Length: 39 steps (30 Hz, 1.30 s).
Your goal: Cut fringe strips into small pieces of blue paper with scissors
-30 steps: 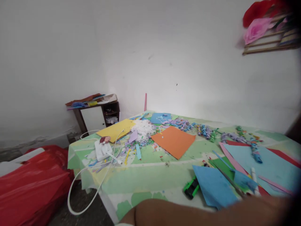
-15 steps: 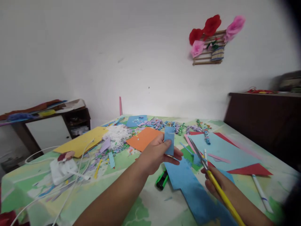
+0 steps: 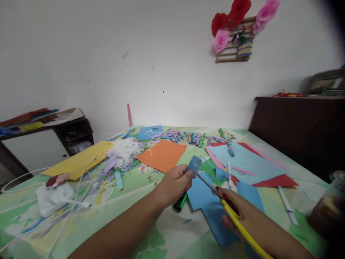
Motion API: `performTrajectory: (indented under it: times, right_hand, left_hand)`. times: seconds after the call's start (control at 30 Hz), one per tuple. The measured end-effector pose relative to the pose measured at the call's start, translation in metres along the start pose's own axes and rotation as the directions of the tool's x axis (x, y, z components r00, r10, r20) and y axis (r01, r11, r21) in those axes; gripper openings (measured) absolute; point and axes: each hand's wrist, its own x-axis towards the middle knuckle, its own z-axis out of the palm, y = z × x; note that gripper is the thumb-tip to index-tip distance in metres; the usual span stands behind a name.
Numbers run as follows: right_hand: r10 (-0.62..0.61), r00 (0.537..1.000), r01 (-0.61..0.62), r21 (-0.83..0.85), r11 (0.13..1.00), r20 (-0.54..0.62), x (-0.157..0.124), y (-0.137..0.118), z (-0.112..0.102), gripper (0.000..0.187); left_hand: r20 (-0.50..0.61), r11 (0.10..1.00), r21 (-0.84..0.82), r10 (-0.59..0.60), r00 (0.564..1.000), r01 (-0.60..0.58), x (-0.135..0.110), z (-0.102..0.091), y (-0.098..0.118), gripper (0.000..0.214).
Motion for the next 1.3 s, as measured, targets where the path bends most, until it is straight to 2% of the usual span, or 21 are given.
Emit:
performTrajectory:
  times: [0.23,0.47,0.6,0.73,0.8,0.93,1.1,1.3]
  right_hand:
    - [0.021,1.000,-0.021,-0.017,1.000,-0.008,0.000,-0.009,0.006,0.056]
    - [0.008,0.999,-0.012,-0.110,0.994,-0.038,-0.004,-0.019,0.007,0.047]
    - [-0.030,0.999,0.028,-0.112,0.993,-0.013,-0.007,-0.019,0.009,0.047]
    - [0.009,1.000,-0.010,-0.121,0.993,-0.016,-0.008,-0.018,0.010,0.051]
    - [0.021,1.000,-0.023,-0.128,0.992,-0.018,-0.008,-0.018,0.009,0.050]
    - [0.039,0.999,-0.039,-0.108,0.993,-0.005,-0.008,-0.021,0.010,0.047]
    - [0.044,0.999,-0.048,-0.131,0.990,-0.027,-0.006,-0.018,0.014,0.041]
    - [0.052,0.999,-0.051,-0.120,0.991,0.009,-0.006,-0.018,0.016,0.035]
  left_hand:
    - [0.031,0.985,0.169,0.027,0.999,-0.032,-0.007,0.003,-0.004,0.023]
    - [0.028,0.979,0.202,0.033,0.999,-0.038,-0.009,0.001,-0.008,0.020]
    - [0.093,0.983,0.182,-0.021,0.995,0.004,-0.011,-0.002,-0.007,0.022]
    - [0.154,0.960,0.280,-0.024,0.988,-0.020,-0.012,-0.004,0.003,0.026]
    - [0.190,0.954,0.299,-0.065,0.980,0.006,-0.012,-0.006,0.008,0.027]
    - [0.265,0.974,0.186,-0.177,0.948,0.129,-0.015,-0.010,0.011,0.025]
    - [0.249,0.953,0.014,-0.298,0.922,0.304,-0.018,-0.008,0.007,0.014]
    - [0.165,0.959,0.020,-0.281,0.945,0.282,-0.017,-0.003,0.002,0.010]
